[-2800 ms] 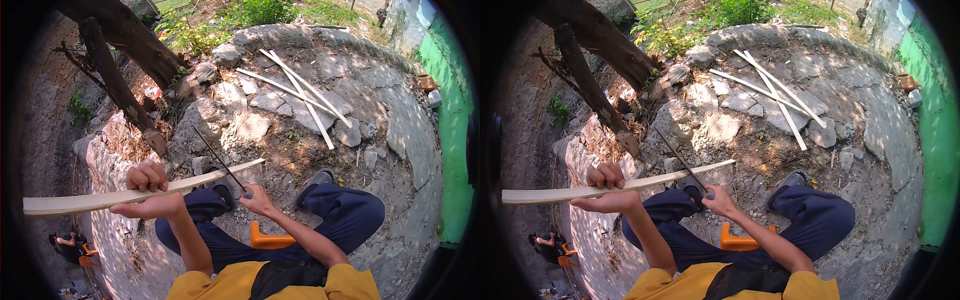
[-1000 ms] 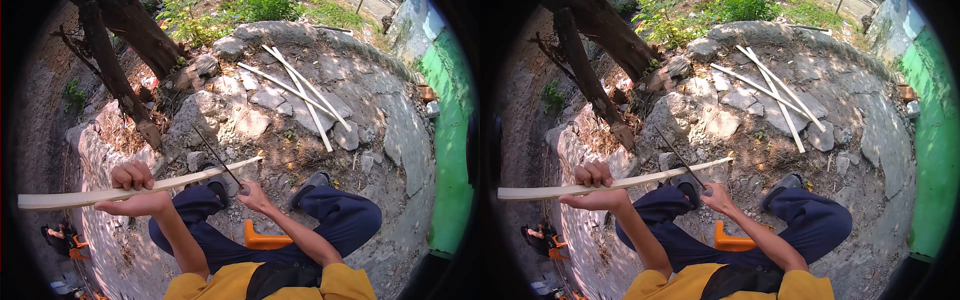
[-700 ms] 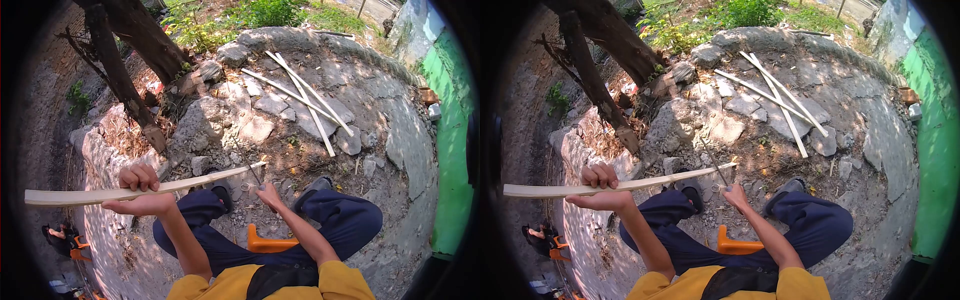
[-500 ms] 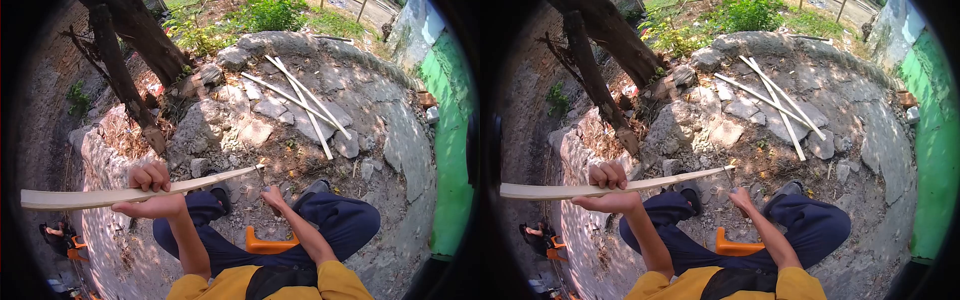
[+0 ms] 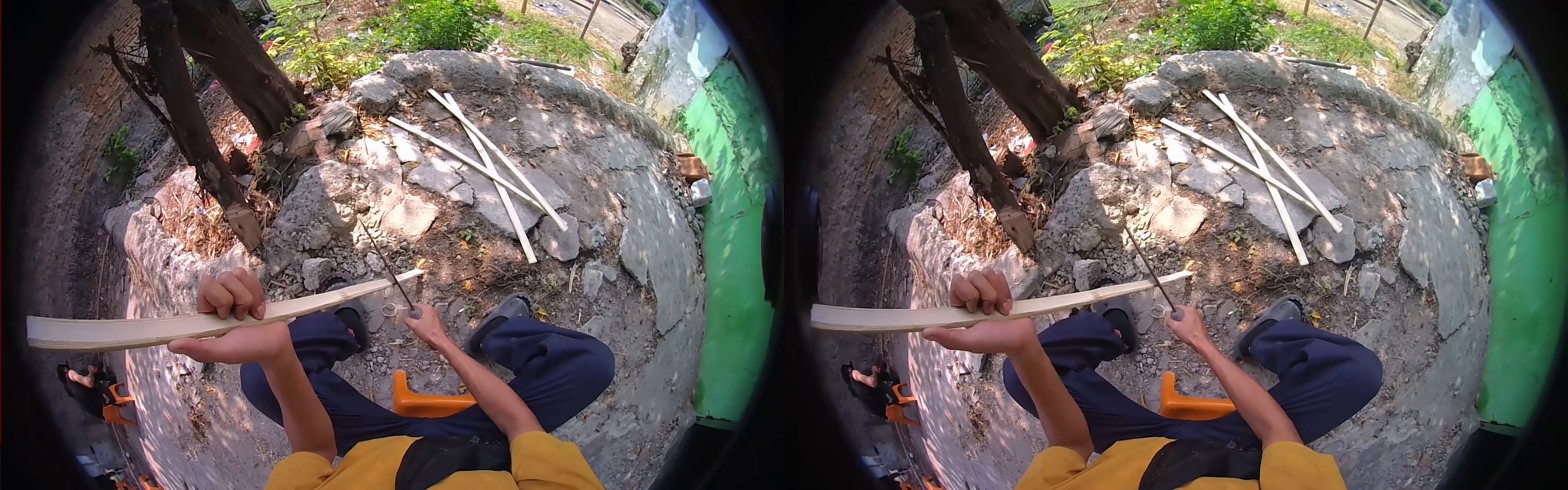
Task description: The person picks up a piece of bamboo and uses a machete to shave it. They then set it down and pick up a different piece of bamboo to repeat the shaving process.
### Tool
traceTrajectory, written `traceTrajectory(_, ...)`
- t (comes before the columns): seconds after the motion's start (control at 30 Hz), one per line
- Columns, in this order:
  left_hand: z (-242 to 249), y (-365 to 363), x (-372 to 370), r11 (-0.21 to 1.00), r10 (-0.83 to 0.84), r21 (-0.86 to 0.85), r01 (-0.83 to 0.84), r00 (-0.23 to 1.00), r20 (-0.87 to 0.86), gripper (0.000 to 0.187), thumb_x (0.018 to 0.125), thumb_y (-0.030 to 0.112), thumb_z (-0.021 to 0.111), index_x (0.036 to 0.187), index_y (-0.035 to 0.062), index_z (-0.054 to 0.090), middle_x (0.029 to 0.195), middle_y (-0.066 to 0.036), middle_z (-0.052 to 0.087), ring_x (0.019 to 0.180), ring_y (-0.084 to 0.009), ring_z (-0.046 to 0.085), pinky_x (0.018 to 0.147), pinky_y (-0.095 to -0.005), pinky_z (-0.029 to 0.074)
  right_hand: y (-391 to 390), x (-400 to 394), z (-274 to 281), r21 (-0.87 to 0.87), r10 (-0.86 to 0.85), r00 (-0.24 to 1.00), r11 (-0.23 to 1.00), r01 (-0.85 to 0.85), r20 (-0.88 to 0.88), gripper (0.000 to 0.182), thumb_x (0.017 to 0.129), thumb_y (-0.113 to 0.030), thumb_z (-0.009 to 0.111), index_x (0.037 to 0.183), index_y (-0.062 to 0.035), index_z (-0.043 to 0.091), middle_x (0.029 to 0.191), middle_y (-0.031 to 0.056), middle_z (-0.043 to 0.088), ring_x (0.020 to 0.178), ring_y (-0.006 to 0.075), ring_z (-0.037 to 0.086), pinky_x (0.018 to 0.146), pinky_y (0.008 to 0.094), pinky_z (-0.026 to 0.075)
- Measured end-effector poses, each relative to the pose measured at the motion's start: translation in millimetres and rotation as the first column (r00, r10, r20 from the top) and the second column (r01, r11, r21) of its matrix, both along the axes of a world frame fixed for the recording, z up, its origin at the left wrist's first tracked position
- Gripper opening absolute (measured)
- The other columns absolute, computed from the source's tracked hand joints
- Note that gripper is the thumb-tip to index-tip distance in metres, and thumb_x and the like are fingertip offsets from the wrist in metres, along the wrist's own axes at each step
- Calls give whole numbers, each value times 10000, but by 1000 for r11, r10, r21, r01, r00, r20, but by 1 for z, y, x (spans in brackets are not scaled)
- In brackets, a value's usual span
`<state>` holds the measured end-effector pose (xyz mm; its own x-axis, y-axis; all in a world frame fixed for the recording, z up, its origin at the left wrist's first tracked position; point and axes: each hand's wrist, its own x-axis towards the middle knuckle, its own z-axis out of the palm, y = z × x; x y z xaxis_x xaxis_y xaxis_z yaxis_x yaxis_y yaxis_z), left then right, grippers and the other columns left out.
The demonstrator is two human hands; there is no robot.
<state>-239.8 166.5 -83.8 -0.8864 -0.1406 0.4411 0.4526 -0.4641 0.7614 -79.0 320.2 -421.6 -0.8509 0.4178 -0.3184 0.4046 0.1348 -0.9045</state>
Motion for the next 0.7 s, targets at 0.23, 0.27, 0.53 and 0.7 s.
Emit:
traceTrajectory(0.23, 0, 0, 2, 1000, 14, 15, -14, 1000, -16, 777, 835, 904, 244, 621, 157, 257, 473, 7, 257, 407, -81, 211, 382, -232, 156, 27, -2, -67, -1, -100, 932, 994, 107, 349, 264, 754, -238, 654, 711, 22, 643, 594, 104, 626, 540, 240, 618, 555, 399, 484)
traceTrajectory(0.27, -1, -2, -1, 1000, 10, 26, -10, 1000, -15, 772, 839, 899, 244, 620, 159, 262, 472, 9, 257, 403, -79, 207, 382, -229, 157, 24, -2, -70, -71, -84, 947, 991, 112, 310, 241, 758, -214, 651, 698, 17, 619, 574, 89, 601, 534, 230, 611, 545, 394, 476)
traceTrajectory(0.53, -2, -9, -12, 1000, -8, 24, 8, 1000, -22, 758, 828, 902, 293, 624, 174, 245, 469, 11, 241, 397, -84, 192, 372, -240, 162, 15, -10, -71, 0, -17, 998, 1000, 18, 60, 199, 723, -185, 657, 756, 5, 608, 669, 121, 610, 631, 237, 593, 613, 384, 463)
traceTrajectory(0.7, -11, -13, -13, 965, -254, 40, 261, 959, -124, 783, 812, 924, 264, 608, 168, 252, 456, 20, 261, 377, -84, 212, 380, -251, 146, 31, -21, -69, 79, 3, 982, 997, -18, 188, 236, 717, -220, 660, 801, 0, 647, 726, 172, 646, 700, 298, 636, 664, 418, 481)
